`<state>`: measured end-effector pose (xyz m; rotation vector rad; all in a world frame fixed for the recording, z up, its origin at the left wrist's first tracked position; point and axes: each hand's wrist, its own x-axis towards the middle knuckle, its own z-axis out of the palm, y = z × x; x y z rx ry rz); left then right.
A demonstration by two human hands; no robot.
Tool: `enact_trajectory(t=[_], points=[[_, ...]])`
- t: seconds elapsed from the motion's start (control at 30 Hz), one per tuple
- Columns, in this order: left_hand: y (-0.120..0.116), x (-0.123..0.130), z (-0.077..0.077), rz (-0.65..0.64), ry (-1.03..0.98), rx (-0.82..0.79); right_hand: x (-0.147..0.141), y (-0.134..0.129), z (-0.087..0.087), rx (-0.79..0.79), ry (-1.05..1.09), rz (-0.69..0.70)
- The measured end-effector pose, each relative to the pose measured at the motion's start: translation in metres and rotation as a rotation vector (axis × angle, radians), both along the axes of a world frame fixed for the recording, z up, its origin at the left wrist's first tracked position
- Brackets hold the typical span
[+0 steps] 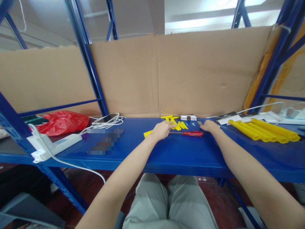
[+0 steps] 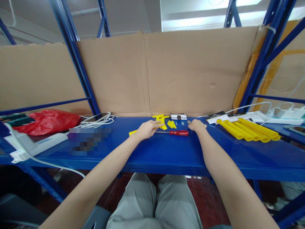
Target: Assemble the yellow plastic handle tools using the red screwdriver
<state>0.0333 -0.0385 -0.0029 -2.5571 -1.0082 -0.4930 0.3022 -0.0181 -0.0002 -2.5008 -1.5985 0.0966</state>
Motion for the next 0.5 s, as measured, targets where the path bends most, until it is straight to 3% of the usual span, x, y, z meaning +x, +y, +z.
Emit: enact_trajectory(t=[0.13,0.27,0.5], points=[[0.001,-0.001,-0.001,-0.011,-0.003,0.006,-0.001,-0.002,0.001,0.008,0.002,0.0],[0.002,0.0,-0.002,-0.005,-0.003,0.009,-0.001,-0.001,0.001,0.114,-0.021,0.033],[0.002,0.001,-0.002,0.018,-0.013,-0.001,-0.017,0.003,0.001,0.504,-0.043,0.482]])
